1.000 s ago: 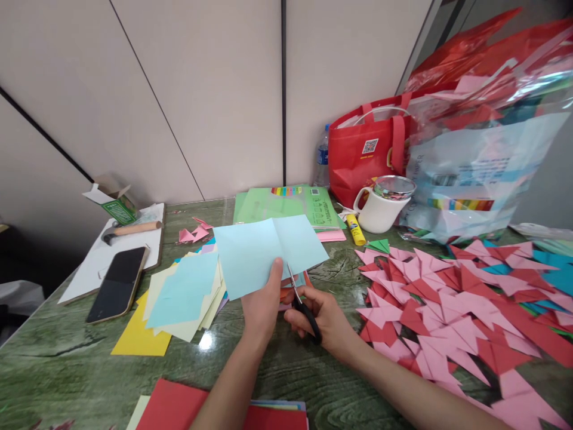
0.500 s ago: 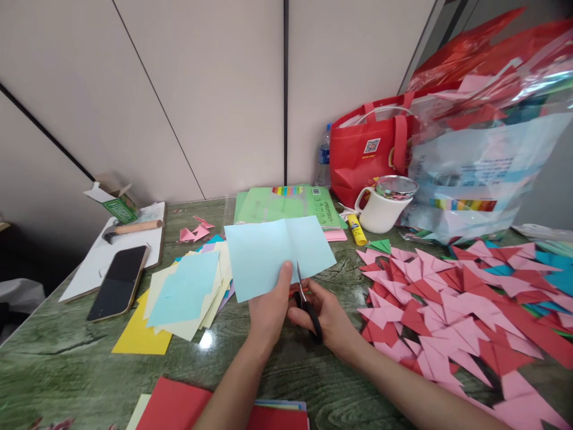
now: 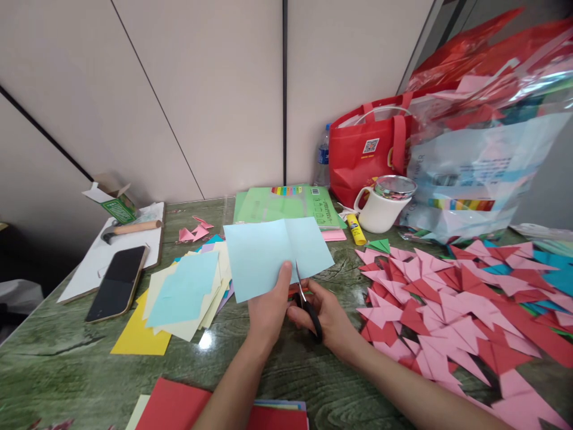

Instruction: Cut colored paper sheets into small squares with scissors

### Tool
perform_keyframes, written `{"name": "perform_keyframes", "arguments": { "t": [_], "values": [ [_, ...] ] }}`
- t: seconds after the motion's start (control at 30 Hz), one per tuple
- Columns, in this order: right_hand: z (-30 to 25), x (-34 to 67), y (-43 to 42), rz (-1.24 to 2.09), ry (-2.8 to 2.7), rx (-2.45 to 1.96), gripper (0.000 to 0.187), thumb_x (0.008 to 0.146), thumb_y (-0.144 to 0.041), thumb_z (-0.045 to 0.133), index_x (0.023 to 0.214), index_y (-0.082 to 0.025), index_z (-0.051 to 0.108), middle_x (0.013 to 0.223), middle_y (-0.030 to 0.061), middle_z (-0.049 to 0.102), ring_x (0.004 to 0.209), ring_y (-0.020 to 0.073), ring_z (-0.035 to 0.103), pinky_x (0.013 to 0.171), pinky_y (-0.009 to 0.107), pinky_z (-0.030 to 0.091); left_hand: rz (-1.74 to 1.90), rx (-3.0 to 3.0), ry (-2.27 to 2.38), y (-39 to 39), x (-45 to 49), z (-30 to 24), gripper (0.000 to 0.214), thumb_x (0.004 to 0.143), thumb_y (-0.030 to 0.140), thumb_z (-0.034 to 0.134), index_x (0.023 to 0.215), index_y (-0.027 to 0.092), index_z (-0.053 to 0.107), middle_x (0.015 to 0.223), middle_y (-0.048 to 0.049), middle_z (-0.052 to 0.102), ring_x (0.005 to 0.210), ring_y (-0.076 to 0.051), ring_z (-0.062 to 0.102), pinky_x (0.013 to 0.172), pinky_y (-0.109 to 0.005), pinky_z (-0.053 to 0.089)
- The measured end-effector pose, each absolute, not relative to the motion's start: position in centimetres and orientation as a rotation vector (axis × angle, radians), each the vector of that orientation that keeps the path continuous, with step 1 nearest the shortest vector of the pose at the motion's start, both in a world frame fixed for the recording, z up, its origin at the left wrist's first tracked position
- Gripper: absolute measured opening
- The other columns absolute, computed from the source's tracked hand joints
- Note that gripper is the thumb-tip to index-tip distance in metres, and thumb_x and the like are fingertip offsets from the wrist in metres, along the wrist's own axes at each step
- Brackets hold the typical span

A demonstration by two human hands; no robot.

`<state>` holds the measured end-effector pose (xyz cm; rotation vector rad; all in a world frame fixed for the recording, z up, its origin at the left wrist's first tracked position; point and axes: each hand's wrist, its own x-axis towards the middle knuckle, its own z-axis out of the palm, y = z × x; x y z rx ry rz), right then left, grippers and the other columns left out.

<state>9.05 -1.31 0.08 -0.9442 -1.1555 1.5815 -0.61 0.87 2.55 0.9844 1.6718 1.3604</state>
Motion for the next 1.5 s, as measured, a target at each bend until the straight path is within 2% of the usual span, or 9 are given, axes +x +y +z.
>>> {"name": "perform_keyframes", "arguments": {
  "t": [0.27, 0.73, 1.37, 1.5],
  "values": [
    [0.1, 9.0, -1.2, 1.597, -1.149, -0.988, 0.041, 0.063, -0.041, 0.068, 0.084, -0.016, 0.044, 0.050, -0.0069, 0.049, 0.043, 0.0052, 0.039, 0.041, 0.017, 0.030, 1.370, 0.975, 1.645, 0.9, -0.7, 2.4, 0.038, 0.065, 0.040, 0.061, 0.095, 0.016, 0.061, 0.103, -0.0081, 0.063, 0.094, -0.019, 0.057, 0.090, -0.030, 0.038],
    [-0.4, 9.1, -1.2, 1.546, -1.194, -1.020, 0.037, 0.065, -0.039, 0.067, 0.084, -0.016, 0.045, 0.046, -0.0074, 0.050, 0.038, 0.0046, 0.040, 0.037, 0.016, 0.031, 1.418, 1.008, 1.605, 1.0, -0.6, 1.6, 0.046, 0.065, 0.045, 0.060, 0.103, 0.019, 0.059, 0.113, -0.0060, 0.058, 0.101, -0.018, 0.053, 0.093, -0.029, 0.035],
    [0.0, 9.1, -1.2, 1.571, -1.181, -1.054, 0.040, 0.061, -0.041, 0.068, 0.084, -0.015, 0.047, 0.044, -0.0082, 0.048, 0.035, 0.0061, 0.041, 0.035, 0.018, 0.035, 1.369, 0.967, 1.568, 0.7, -0.6, 1.8, 0.047, 0.063, 0.050, 0.059, 0.096, 0.016, 0.059, 0.104, -0.0087, 0.061, 0.097, -0.020, 0.056, 0.092, -0.032, 0.036],
    [-0.1, 9.1, -1.3, 1.576, -1.170, -1.062, 0.038, 0.062, -0.040, 0.068, 0.083, -0.016, 0.046, 0.043, -0.0083, 0.049, 0.034, 0.0065, 0.042, 0.035, 0.018, 0.034, 1.400, 0.946, 1.562, 0.7, -0.5, 1.9, 0.047, 0.061, 0.049, 0.061, 0.095, 0.017, 0.059, 0.103, -0.0080, 0.062, 0.095, -0.020, 0.056, 0.086, -0.031, 0.041]
  ]
}}
